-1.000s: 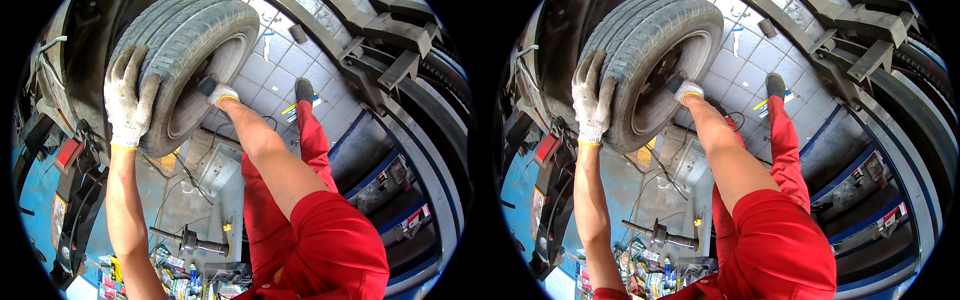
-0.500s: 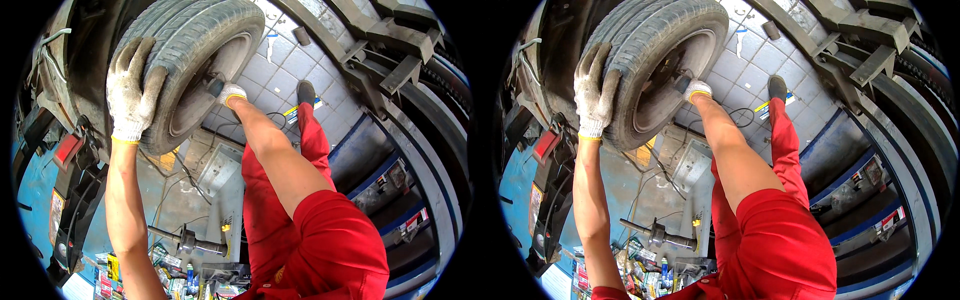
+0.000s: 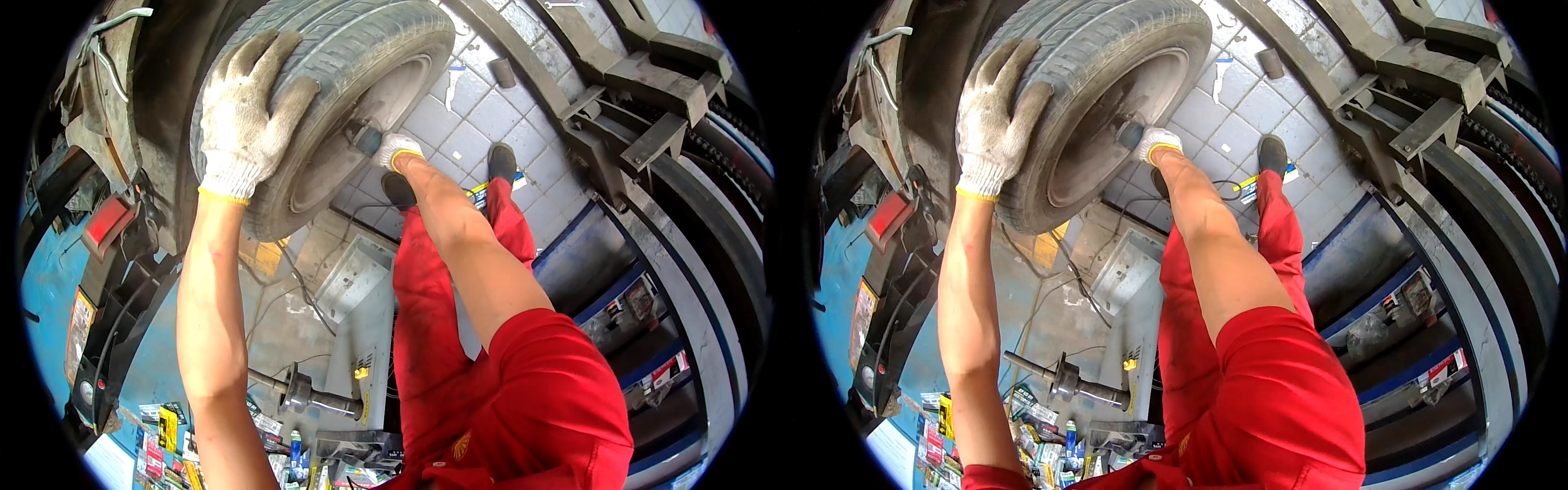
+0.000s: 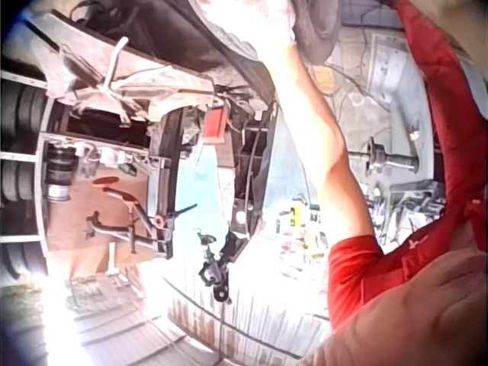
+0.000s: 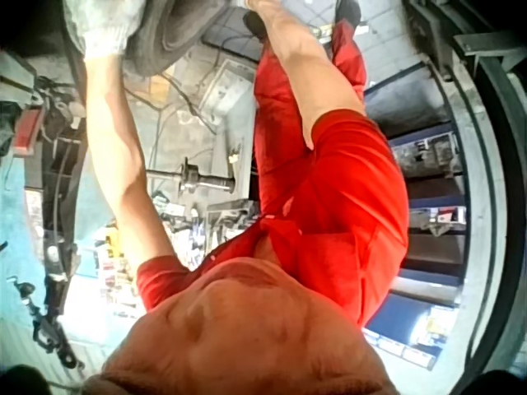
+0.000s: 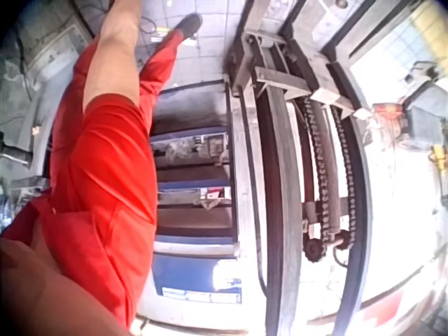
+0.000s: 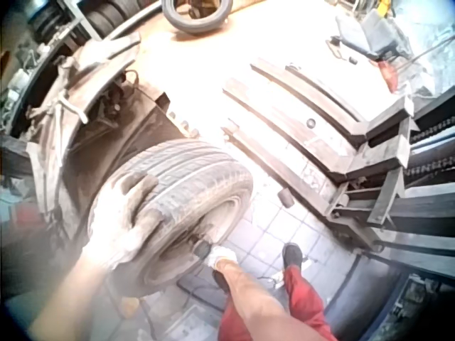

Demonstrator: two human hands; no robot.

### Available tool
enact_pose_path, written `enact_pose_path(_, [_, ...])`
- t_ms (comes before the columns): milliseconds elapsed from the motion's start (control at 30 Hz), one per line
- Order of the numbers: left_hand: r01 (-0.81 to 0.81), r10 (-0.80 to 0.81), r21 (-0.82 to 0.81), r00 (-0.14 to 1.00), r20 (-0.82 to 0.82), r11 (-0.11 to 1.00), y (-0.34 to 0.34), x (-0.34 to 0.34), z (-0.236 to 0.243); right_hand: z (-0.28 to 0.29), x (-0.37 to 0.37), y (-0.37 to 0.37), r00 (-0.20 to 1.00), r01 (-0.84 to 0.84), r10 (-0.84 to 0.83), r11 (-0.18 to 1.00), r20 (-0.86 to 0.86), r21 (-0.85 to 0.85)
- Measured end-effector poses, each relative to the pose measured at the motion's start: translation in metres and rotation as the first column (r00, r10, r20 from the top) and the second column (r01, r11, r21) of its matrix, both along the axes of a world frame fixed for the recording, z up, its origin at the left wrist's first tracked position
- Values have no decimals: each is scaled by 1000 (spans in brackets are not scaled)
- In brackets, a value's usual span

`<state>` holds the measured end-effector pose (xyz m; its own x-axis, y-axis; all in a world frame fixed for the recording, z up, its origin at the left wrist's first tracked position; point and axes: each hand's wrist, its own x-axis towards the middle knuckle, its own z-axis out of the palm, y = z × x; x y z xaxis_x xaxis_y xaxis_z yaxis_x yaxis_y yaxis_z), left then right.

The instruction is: The person removes a tire from a red car, rolls it to a tire changing machine, and uses a pry bar to separate the tire bead from the rim. They then use a pneumatic tool to clean the inside of the rim.

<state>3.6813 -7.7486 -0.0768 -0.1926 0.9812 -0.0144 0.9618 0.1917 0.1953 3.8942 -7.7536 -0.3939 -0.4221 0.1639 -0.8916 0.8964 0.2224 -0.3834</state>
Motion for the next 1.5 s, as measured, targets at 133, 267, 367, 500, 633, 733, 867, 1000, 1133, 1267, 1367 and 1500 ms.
enact_pose_path(133, [-21, 21, -19, 1000, -7, 1000, -3, -9, 0, 5, 1, -9, 971, 234, -237, 969, 22, 78])
enact_pose_path(267, [-38, 38, -29, 999, -3, 999, 0, -21, -2, 8, -6, 1, 972, 233, -224, 958, -69, 168])
enact_pose_path(367, [-58, 58, -33, 998, 6, 998, 7, -25, -6, 0, 0, 13, 993, -71, 77, 995, -87, 73])
enact_pose_path(500, [-63, 64, -33, 998, 9, 997, 10, -39, -11, 7, 7, 0, 962, 271, -263, 951, -75, 145])
enact_pose_path(633, [-49, 50, -46, 998, 23, 998, 17, -47, -16, 4, 19, 6, 989, 143, -138, 984, -58, 103])
enact_pose_path(733, [-66, 67, -51, 998, 13, 997, 15, -52, -18, 16, 32, 13, 988, 117, -111, 991, -108, 57])
enact_pose_path(867, [-54, 55, -56, 998, 17, 997, 28, -46, -14, 14, 37, 7, 940, 337, -341, 929, 0, 156])
enact_pose_path(1000, [-66, 66, -45, 998, 6, 997, 33, -45, -16, 13, 41, 14, 996, 85, -83, 995, -37, 51])
enact_pose_path(1133, [-51, 51, -32, 999, 11, 998, 40, -46, -19, 17, 45, 14, 955, 297, -298, 948, -4, 116])
enact_pose_path(1267, [-44, 45, -49, 999, 18, 998, 43, -44, -20, 16, 48, 25, 987, 160, -157, 982, -36, 98])
enact_pose_path(1367, [-58, 59, -48, 998, 18, 997, 48, -41, -20, 10, 53, 33, 996, 76, -70, 990, -53, 123])
enact_pose_path(1500, [-50, 50, -36, 999, 9, 998, 49, -37, -17, 12, 57, 35, 962, 270, -251, 938, -109, 218])
